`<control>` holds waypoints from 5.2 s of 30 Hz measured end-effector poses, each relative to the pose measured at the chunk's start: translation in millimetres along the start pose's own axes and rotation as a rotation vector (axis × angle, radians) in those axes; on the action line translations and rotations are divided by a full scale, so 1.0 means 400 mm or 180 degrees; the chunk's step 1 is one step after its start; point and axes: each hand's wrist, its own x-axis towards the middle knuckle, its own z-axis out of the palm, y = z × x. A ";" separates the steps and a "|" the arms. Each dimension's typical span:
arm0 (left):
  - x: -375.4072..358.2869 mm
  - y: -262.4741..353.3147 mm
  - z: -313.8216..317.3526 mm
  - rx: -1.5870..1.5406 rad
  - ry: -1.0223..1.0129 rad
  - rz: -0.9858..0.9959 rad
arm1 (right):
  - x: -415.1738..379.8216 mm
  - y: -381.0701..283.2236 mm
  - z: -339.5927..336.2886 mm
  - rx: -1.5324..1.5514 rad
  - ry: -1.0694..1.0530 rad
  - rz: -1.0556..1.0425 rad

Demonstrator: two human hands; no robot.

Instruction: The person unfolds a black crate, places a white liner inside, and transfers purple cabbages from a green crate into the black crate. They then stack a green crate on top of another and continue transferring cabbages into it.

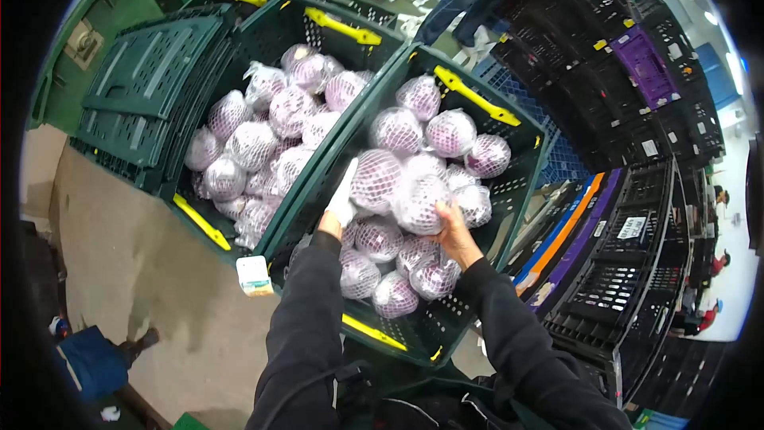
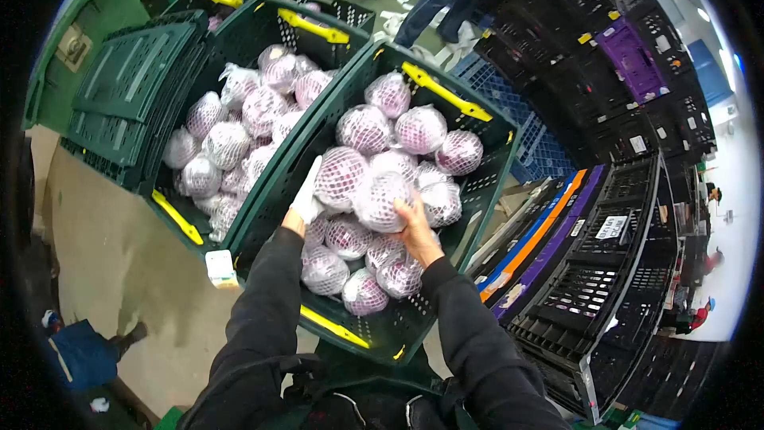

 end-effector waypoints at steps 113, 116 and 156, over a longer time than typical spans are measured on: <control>0.044 0.003 0.149 -0.0172 -0.0058 0.0672 | 0.095 -0.090 0.002 -0.0333 0.0340 -0.0231; -0.040 0.026 0.189 0.0456 -0.0496 0.1186 | -0.004 -0.131 0.019 -0.0090 0.0140 -0.0587; -0.183 -0.864 1.332 0.2107 -0.1428 -0.0656 | -0.789 -0.592 -1.045 0.0378 0.3049 -0.1946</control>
